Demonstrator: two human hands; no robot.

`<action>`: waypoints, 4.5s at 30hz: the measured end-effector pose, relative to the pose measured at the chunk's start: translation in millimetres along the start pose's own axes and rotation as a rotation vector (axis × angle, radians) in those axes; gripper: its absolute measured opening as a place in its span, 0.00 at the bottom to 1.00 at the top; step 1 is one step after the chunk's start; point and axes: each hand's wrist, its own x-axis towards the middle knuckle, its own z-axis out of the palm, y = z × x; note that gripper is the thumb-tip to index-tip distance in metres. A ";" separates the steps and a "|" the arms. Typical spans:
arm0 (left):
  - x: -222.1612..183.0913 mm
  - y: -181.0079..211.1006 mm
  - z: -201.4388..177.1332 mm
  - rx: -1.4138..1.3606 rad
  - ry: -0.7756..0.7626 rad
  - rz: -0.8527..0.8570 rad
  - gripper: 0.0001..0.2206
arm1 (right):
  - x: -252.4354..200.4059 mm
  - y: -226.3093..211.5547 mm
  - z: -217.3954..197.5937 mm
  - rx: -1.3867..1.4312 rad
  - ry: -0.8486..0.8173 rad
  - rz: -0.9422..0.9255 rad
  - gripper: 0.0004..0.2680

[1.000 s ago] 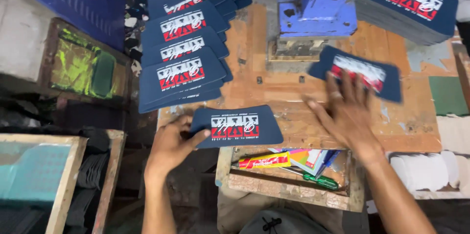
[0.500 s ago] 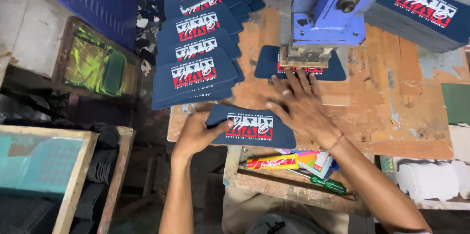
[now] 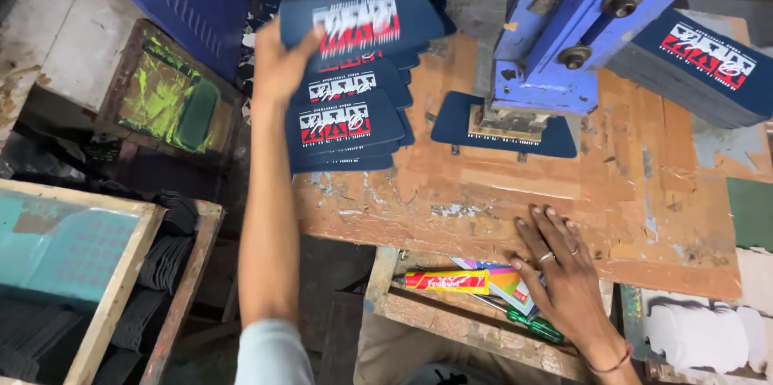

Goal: Using a manual press machine to apply designs to fabric panels in a print shop.

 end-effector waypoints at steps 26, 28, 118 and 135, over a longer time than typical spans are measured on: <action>-206.4 81.3 116.7 0.305 -0.106 -0.038 0.15 | -50.1 129.1 -54.0 -0.562 0.298 0.304 0.09; -182.3 85.2 117.1 0.330 -0.157 -0.120 0.20 | -44.5 104.2 -70.6 -0.638 0.216 0.427 0.11; -36.5 14.7 6.1 0.658 0.261 0.313 0.25 | -4.9 85.6 -56.4 -0.259 0.269 0.307 0.13; -205.1 71.1 109.3 0.235 -0.164 0.050 0.14 | -43.9 131.1 -47.5 -0.373 0.290 0.348 0.08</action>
